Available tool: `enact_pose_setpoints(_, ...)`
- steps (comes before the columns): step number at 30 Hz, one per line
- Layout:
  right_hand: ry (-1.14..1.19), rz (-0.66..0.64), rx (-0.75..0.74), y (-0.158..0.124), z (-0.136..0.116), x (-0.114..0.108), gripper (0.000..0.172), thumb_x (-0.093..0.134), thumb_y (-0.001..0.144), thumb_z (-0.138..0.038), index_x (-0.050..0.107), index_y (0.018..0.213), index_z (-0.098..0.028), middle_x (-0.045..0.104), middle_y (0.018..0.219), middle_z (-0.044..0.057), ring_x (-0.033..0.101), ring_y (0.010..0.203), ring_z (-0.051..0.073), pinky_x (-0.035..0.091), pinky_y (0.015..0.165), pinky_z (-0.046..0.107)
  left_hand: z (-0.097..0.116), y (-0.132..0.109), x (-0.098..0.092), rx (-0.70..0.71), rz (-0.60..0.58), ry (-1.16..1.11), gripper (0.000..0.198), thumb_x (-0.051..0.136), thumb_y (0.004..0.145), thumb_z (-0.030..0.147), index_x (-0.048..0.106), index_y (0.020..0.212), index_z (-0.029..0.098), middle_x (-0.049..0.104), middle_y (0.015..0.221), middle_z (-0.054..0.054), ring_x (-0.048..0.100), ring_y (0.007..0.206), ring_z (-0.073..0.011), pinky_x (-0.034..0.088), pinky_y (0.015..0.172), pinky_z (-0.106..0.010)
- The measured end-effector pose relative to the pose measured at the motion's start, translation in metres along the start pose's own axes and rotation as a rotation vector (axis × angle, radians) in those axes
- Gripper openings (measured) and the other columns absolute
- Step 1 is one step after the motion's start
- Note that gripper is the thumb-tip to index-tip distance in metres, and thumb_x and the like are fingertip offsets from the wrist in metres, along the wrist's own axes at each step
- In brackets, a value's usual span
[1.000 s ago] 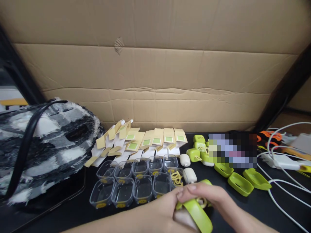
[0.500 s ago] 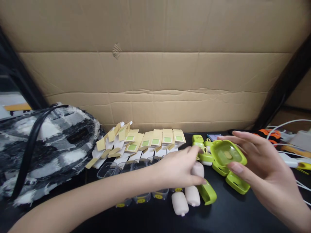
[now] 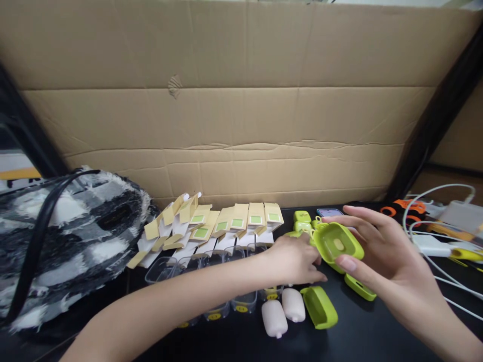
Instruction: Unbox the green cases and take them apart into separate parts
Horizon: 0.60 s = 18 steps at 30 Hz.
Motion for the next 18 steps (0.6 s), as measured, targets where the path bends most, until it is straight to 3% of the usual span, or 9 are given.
enact_pose_setpoints(6, -0.082, 0.039, -0.023, 0.001, 0.002, -0.002, 0.039, 0.066, 0.083, -0.028, 0.051, 0.119, -0.033, 0.065, 0.115, 0.004, 0.066, 0.105, 0.021, 0.059, 0.084, 0.030, 0.012, -0.039, -0.038, -0.048, 0.177, 0.012, 0.016, 0.043, 0.090, 0.024, 0.055, 0.096, 0.015, 0.061, 0.095, -0.010, 0.060, 0.086, -0.0259, 0.046, 0.073, -0.037)
enact_pose_setpoints(9, -0.176, -0.013, -0.051, -0.002, 0.004, 0.006, 0.032, 0.063, 0.086, -0.030, 0.053, 0.116, -0.034, 0.063, 0.119, 0.003, 0.062, 0.112, 0.021, 0.057, 0.087, 0.029, 0.018, -0.071, -0.051, -0.112, 0.253, -0.088, 0.018, 0.034, 0.096, 0.025, 0.050, 0.096, 0.018, 0.062, 0.091, -0.006, 0.060, 0.081, -0.0182, 0.045, 0.070, -0.029)
enact_pose_setpoints(13, -0.279, -0.164, -0.066, -0.020, 0.012, 0.031, 0.045, 0.064, 0.085, -0.028, 0.044, 0.125, -0.037, 0.060, 0.121, 0.003, 0.060, 0.114, 0.020, 0.056, 0.089, 0.028, 0.016, -0.099, -0.040, -0.227, 0.219, -0.495, 0.019, 0.043, 0.094, 0.032, 0.056, 0.094, 0.019, 0.065, 0.081, -0.002, 0.061, 0.074, -0.0153, 0.045, 0.069, -0.026)
enact_pose_setpoints(18, -0.278, -0.260, -0.210, -0.037, 0.006, 0.049, 0.054, 0.065, 0.082, -0.021, 0.041, 0.129, -0.032, 0.052, 0.131, 0.005, 0.052, 0.124, 0.021, 0.048, 0.098, 0.027, -0.001, -0.108, -0.027, -0.281, 0.285, -0.707, 0.015, 0.052, 0.087, 0.022, 0.065, 0.091, 0.017, 0.068, 0.086, -0.003, 0.060, 0.077, -0.0154, 0.045, 0.073, -0.027)
Point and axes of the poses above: each hand's wrist, its own y-axis towards the middle knuckle, its own x-axis out of the palm, z = x × y, the point moved 6 cm from there along y, towards the middle knuckle
